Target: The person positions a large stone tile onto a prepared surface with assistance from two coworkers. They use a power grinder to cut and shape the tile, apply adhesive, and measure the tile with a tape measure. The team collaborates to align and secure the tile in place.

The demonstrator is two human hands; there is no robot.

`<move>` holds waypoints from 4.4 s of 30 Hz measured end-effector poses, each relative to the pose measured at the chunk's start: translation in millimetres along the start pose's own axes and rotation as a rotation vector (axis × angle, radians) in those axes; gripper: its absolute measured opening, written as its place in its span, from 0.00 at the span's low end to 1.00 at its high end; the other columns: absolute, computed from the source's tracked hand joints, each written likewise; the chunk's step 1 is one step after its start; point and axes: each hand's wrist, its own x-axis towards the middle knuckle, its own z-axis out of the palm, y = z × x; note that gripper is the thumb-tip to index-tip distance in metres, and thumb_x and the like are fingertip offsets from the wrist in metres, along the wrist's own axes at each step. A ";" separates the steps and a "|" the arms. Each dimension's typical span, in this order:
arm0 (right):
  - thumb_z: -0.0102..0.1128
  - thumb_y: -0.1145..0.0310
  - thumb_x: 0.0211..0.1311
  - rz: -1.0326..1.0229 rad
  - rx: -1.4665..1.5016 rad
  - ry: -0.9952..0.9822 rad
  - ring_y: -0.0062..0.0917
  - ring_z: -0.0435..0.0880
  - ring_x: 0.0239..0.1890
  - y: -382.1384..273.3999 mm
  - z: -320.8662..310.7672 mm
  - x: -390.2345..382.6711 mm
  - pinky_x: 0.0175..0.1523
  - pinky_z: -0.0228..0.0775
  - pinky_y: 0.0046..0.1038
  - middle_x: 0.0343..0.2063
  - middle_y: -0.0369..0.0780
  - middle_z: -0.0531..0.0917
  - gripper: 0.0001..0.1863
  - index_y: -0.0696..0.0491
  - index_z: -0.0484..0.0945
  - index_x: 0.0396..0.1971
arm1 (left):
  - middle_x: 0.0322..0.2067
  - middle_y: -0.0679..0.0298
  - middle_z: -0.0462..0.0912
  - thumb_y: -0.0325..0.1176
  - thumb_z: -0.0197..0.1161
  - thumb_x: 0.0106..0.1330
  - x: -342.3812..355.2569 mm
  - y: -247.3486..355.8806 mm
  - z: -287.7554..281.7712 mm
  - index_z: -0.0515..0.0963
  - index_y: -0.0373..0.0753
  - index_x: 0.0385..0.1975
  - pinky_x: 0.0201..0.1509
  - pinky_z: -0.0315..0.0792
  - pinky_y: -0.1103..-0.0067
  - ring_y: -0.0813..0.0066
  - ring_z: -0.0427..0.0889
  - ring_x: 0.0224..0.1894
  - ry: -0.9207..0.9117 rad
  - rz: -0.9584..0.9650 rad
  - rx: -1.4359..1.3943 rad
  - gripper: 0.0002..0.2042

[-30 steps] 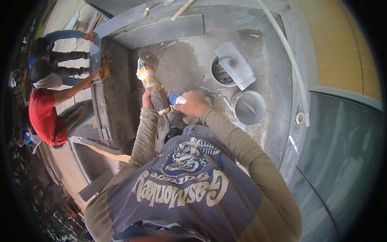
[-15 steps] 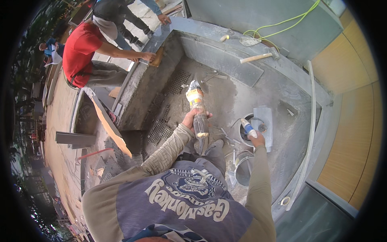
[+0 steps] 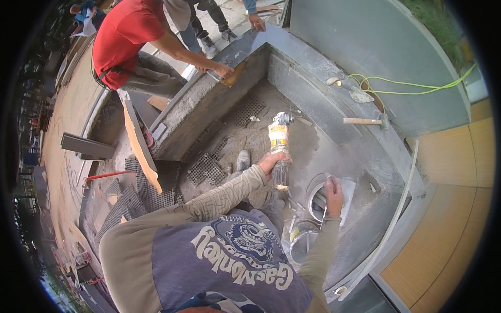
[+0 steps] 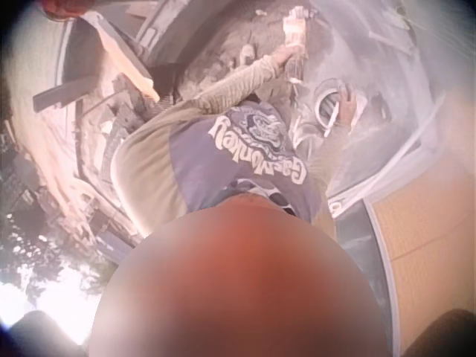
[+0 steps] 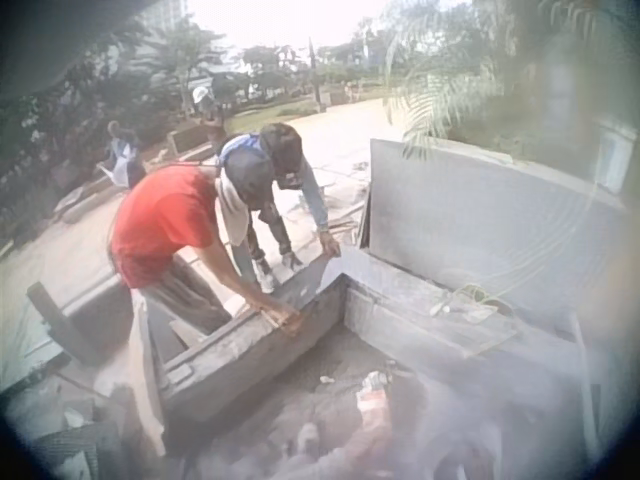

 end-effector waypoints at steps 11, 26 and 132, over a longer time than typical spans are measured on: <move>0.79 0.63 0.50 -0.317 -0.762 0.323 0.50 0.84 0.53 -132.9 228.5 17.8 0.58 0.75 0.44 0.50 0.56 0.83 0.43 0.64 0.68 0.63 | 0.44 0.61 0.86 0.42 0.79 0.55 100.9 96.7 47.9 0.78 0.37 0.53 0.50 0.79 0.69 0.70 0.85 0.43 -0.041 0.072 0.495 0.28; 0.78 0.55 0.51 -0.036 -0.561 0.214 0.49 0.87 0.52 -198.1 251.6 197.1 0.54 0.78 0.44 0.48 0.54 0.86 0.39 0.60 0.73 0.60 | 0.46 0.59 0.87 0.44 0.80 0.56 246.8 173.6 45.1 0.78 0.36 0.55 0.56 0.78 0.70 0.68 0.86 0.48 -0.079 0.040 0.655 0.30; 0.71 0.67 0.48 -0.093 -0.123 0.424 0.40 0.83 0.48 -212.9 446.3 498.6 0.57 0.74 0.39 0.47 0.51 0.82 0.36 0.64 0.70 0.59 | 0.78 0.50 0.58 0.44 0.71 0.70 596.9 459.8 -205.4 0.51 0.32 0.79 0.79 0.65 0.58 0.53 0.63 0.77 0.092 -0.133 -0.316 0.46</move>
